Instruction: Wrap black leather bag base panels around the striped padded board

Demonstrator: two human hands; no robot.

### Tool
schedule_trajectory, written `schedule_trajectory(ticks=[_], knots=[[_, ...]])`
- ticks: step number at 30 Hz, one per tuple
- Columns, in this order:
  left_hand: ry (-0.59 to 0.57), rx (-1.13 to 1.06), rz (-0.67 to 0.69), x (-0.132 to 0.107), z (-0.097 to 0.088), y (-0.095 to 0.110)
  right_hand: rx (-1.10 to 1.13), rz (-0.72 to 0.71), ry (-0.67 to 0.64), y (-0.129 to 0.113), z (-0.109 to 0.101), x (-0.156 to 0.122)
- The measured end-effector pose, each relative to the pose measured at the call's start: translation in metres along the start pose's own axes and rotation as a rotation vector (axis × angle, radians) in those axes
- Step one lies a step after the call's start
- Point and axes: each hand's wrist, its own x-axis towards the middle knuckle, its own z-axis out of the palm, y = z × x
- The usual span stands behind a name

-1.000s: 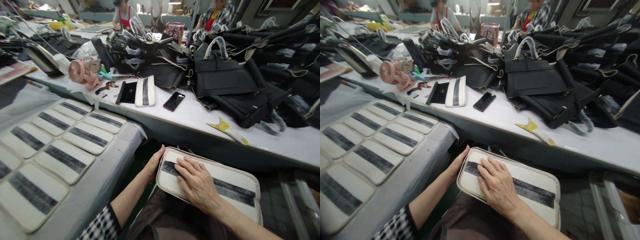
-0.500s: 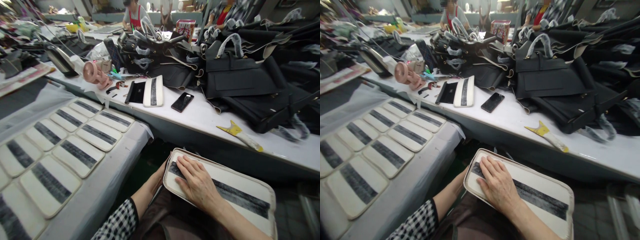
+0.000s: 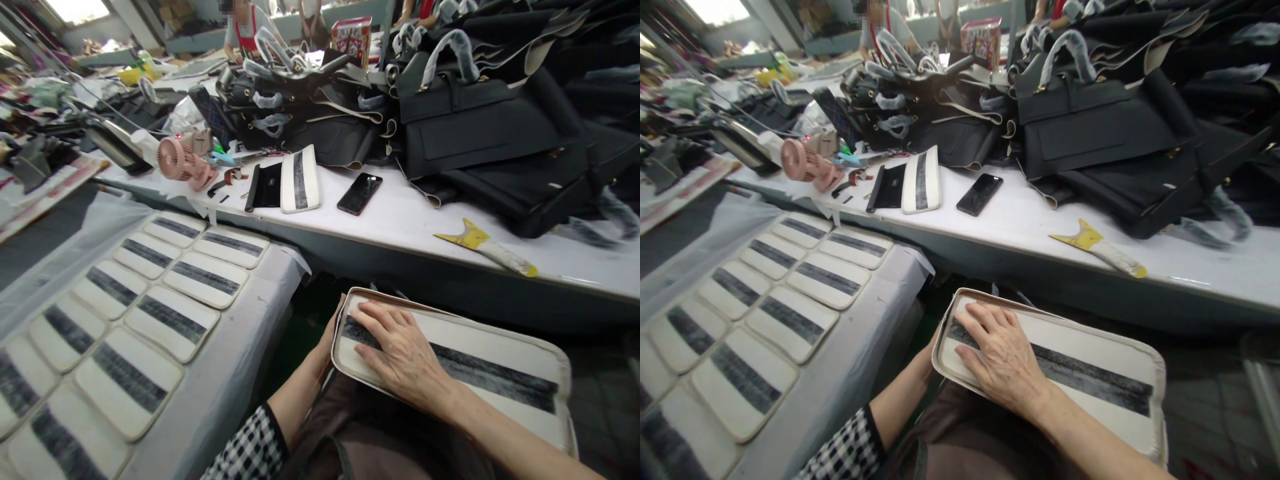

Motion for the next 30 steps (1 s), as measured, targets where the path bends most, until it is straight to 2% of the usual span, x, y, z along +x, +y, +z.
schedule_trajectory(ticks=[2,4,6,10,15,25,30], knots=[[0.019,0.025,0.012,-0.010,-0.004,0.005,-0.019,0.014,0.006,-0.003,0.001,0.000],[0.092,0.167,0.086,-0.023,-0.008,0.015,-0.042,0.019,0.019,-0.005,0.004,0.000],[0.167,0.436,0.202,-0.038,-0.009,0.029,-0.047,0.013,0.035,-0.006,0.007,-0.001],[0.208,0.934,0.354,-0.065,0.000,0.055,-0.036,0.020,0.063,-0.004,0.008,-0.002],[0.288,1.405,0.520,-0.077,0.013,0.061,-0.028,0.017,0.070,-0.003,0.009,-0.004],[0.260,1.701,0.607,-0.078,0.013,0.056,0.028,0.051,0.097,-0.003,0.009,-0.003],[0.272,1.719,0.630,-0.074,0.018,0.056,0.039,0.048,0.094,-0.002,0.008,0.000]])
